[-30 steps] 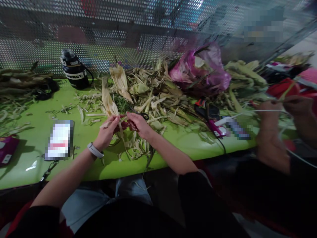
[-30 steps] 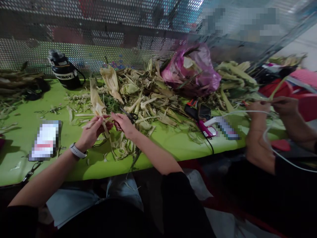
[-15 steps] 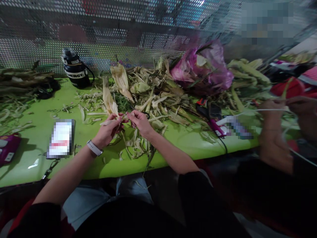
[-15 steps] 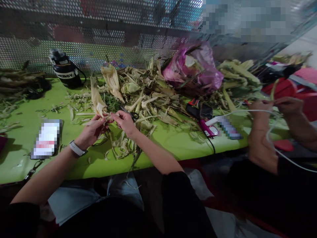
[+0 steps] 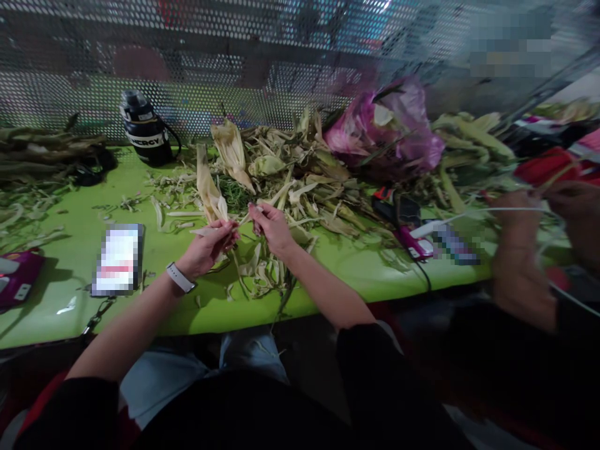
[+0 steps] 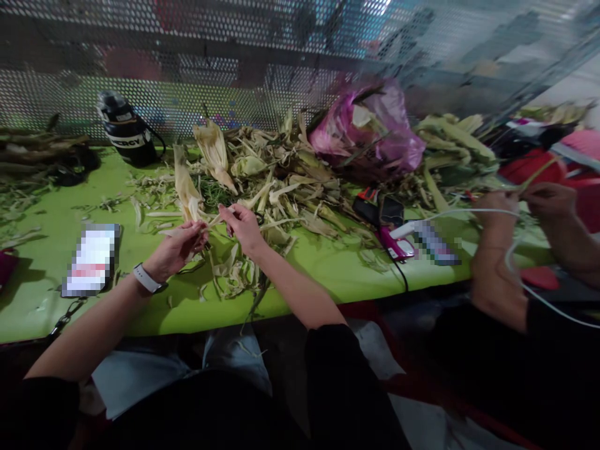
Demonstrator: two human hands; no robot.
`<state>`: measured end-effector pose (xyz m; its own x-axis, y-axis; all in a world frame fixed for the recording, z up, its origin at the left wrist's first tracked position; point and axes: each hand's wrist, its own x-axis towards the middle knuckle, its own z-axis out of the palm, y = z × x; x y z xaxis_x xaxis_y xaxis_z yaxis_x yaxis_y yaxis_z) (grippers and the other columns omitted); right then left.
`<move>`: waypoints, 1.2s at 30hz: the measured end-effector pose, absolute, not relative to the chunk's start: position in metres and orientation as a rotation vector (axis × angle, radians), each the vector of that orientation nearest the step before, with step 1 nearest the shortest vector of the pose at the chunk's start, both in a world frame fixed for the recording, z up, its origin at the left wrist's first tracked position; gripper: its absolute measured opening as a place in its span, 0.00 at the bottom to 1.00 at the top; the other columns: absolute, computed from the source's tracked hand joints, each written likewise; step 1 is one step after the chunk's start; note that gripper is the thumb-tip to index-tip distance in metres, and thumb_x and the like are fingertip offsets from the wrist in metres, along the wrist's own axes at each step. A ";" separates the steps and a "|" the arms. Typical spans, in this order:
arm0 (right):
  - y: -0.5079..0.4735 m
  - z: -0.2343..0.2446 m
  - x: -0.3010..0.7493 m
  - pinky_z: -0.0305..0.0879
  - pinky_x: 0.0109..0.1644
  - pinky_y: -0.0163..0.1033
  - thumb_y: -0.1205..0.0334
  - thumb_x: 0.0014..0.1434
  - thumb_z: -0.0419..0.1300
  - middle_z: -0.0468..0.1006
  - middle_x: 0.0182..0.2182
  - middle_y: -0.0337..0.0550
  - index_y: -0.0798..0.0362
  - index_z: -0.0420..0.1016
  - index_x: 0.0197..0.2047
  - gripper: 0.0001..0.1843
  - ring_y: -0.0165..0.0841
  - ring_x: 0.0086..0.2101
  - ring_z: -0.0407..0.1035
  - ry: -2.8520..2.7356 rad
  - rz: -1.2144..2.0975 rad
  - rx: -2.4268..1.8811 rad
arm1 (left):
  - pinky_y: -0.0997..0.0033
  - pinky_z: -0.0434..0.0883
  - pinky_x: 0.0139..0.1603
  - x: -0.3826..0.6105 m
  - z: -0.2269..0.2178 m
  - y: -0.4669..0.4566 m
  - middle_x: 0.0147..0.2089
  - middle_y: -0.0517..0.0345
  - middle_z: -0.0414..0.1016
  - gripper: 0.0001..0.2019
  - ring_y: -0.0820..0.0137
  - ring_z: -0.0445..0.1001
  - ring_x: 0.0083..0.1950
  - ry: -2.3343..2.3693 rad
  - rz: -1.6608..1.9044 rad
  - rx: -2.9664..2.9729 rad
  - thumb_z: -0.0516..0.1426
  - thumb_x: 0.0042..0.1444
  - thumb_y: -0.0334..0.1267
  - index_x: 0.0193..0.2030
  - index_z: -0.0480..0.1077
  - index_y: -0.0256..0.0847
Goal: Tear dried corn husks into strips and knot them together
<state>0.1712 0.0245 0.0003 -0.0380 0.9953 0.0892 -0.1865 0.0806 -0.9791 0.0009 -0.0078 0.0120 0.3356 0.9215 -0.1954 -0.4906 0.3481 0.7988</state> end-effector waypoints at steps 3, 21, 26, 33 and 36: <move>0.022 -0.001 0.172 0.52 0.21 0.33 0.36 0.53 0.60 0.64 0.15 0.30 0.50 0.65 0.25 0.25 0.24 0.16 0.56 -1.130 1.409 -0.999 | 0.78 0.72 0.43 0.000 0.009 -0.004 0.39 0.60 0.79 0.14 0.74 0.79 0.40 0.687 1.193 0.762 0.69 0.47 0.37 0.38 0.72 0.38; -0.008 0.000 0.146 0.60 0.31 0.33 0.45 0.42 0.71 0.70 0.20 0.34 0.55 0.72 0.25 0.22 0.24 0.23 0.61 -1.317 1.750 -0.912 | 0.69 0.76 0.44 0.005 0.003 -0.010 0.46 0.51 0.80 0.19 0.66 0.79 0.45 0.778 1.268 0.947 0.68 0.49 0.43 0.45 0.75 0.37; -0.006 0.003 0.150 0.59 0.31 0.33 0.45 0.46 0.70 0.69 0.20 0.33 0.55 0.70 0.23 0.22 0.24 0.24 0.62 -1.536 1.738 -0.853 | 0.70 0.76 0.39 0.004 0.006 -0.009 0.40 0.52 0.80 0.20 0.65 0.79 0.44 0.778 1.178 0.847 0.69 0.45 0.43 0.43 0.75 0.35; -0.007 0.001 0.155 0.60 0.29 0.33 0.49 0.52 0.66 0.71 0.20 0.34 0.55 0.71 0.25 0.17 0.26 0.23 0.63 -1.729 1.611 -0.955 | 0.73 0.74 0.37 -0.002 0.010 -0.007 0.38 0.53 0.79 0.19 0.69 0.78 0.38 0.838 1.129 0.916 0.68 0.47 0.42 0.44 0.75 0.35; -0.013 0.011 0.165 0.56 0.24 0.33 0.51 0.56 0.63 0.72 0.20 0.34 0.54 0.75 0.30 0.14 0.25 0.19 0.61 -1.844 1.449 -1.030 | 0.78 0.69 0.30 -0.006 0.011 -0.006 0.31 0.60 0.75 0.19 0.75 0.73 0.31 0.883 1.168 1.001 0.66 0.50 0.44 0.47 0.75 0.38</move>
